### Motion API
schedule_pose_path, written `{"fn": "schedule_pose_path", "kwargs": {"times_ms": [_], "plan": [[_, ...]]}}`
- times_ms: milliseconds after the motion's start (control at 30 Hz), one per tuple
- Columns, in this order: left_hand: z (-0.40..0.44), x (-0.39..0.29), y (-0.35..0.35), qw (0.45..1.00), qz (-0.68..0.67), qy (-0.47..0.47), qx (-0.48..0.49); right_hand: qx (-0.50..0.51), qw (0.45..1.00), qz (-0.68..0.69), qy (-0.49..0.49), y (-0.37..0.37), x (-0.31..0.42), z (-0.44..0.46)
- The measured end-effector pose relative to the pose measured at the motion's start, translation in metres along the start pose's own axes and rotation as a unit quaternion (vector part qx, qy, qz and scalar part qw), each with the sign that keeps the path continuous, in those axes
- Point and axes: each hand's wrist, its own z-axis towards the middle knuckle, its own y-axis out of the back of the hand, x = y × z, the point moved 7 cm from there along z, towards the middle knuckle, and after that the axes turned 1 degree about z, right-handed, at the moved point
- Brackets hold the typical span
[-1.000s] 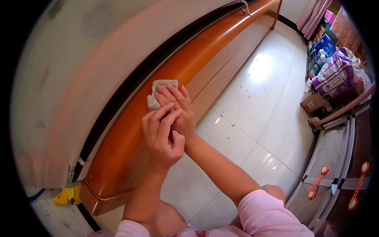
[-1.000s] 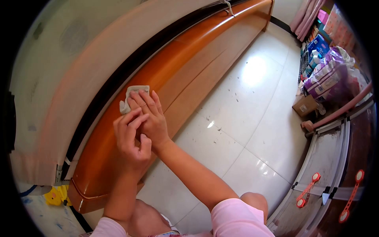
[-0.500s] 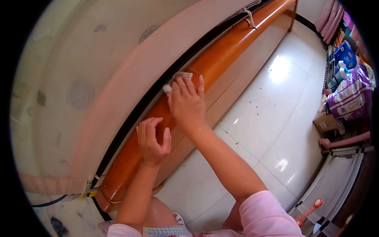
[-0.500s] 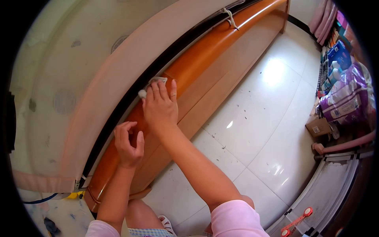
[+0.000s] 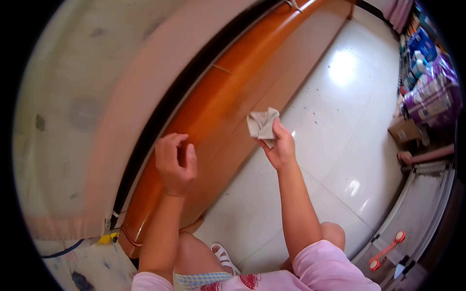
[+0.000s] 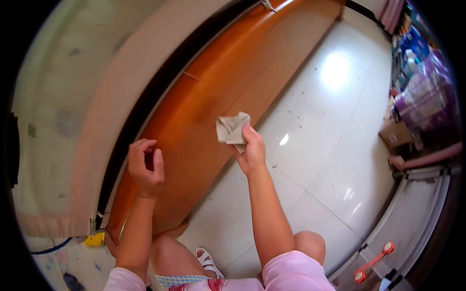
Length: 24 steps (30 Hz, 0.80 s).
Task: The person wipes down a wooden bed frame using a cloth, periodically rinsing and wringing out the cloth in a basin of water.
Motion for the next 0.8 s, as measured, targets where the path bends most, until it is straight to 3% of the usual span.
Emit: {"fn": "schedule_pose_path", "kwargs": {"times_ms": [33,133,200,233,300,333,400,433,500,567,667,733,800], "plan": [[-0.001,-0.002,0.002,1.000,-0.011,0.000,-0.004,0.066,0.996,0.057,-0.036,-0.010,-0.002,-0.010],[-0.006,0.002,0.004,0.998,-0.058,-0.001,-0.021,0.084,0.986,0.124,-0.066,-0.007,-0.012,-0.030],[-0.013,-0.007,0.012,0.994,-0.055,-0.084,-0.050,0.116,0.988,0.089,-0.042,-0.005,-0.019,-0.047],[-0.022,-0.009,0.013,0.993,-0.065,-0.081,-0.050,0.151,0.987,0.055,-0.026,-0.006,-0.022,-0.056],[-0.043,-0.005,0.012,0.978,-0.207,-0.005,-0.039,0.123,0.992,0.005,-0.006,0.004,-0.033,-0.069],[-0.057,-0.011,0.016,0.976,-0.213,0.001,-0.037,0.113,0.993,0.007,-0.012,0.008,-0.039,-0.072],[-0.088,-0.022,0.001,0.942,-0.302,0.069,0.128,0.094,0.995,0.028,-0.027,0.017,-0.051,-0.077],[-0.102,-0.023,0.003,0.941,-0.304,0.075,0.131,0.090,0.995,0.026,-0.032,0.020,-0.057,-0.081],[-0.136,-0.012,-0.012,0.896,-0.341,0.191,0.212,0.119,0.986,0.088,-0.074,0.016,-0.069,-0.088],[-0.156,-0.004,-0.012,0.884,-0.339,0.239,0.217,0.105,0.988,0.071,-0.089,0.012,-0.081,-0.096],[-0.168,0.010,-0.007,0.878,-0.329,0.316,0.145,0.178,0.975,-0.016,-0.132,-0.010,-0.098,-0.111],[-0.179,0.016,-0.011,0.718,-0.534,0.421,0.148,0.267,0.924,-0.158,-0.223,-0.041,-0.114,-0.134],[-0.194,0.036,0.011,0.725,-0.489,0.454,0.170,0.312,0.896,-0.223,-0.224,-0.067,-0.122,-0.154]]}}
